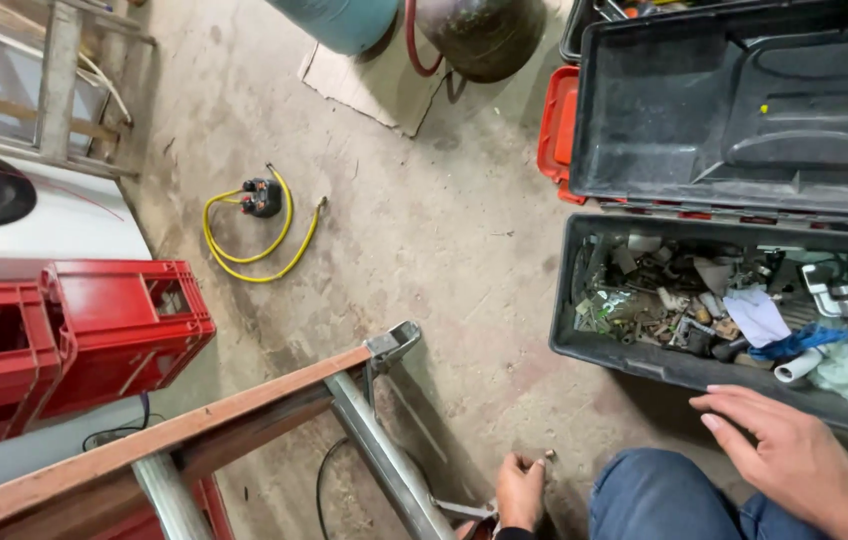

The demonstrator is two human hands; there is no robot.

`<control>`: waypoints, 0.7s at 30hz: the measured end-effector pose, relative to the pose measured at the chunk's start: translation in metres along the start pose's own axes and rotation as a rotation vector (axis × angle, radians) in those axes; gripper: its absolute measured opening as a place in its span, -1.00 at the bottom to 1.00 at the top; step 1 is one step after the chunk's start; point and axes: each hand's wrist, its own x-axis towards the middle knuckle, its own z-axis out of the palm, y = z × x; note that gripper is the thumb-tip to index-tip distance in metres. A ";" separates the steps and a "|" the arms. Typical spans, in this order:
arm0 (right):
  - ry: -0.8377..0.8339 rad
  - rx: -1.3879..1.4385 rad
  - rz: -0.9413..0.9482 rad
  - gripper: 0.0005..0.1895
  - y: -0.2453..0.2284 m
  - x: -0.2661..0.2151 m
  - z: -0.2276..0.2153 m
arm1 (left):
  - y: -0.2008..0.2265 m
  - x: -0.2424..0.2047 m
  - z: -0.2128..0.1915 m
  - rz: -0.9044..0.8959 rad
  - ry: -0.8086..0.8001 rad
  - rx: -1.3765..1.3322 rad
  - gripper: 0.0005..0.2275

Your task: Searching through a toolbox for specific hardware components and inspecting them.

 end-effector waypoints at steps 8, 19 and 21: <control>0.023 -0.019 -0.322 -0.72 -0.019 0.019 0.029 | 0.040 -0.010 0.022 0.040 0.058 0.143 -0.66; 0.238 0.071 -0.195 -0.72 0.012 0.038 -0.007 | 0.163 -0.028 -0.036 -0.067 -0.522 -1.092 -0.83; 0.272 -0.013 -0.155 -0.70 0.014 0.056 -0.010 | 0.239 -0.037 -0.060 -0.015 -0.741 -1.313 -0.79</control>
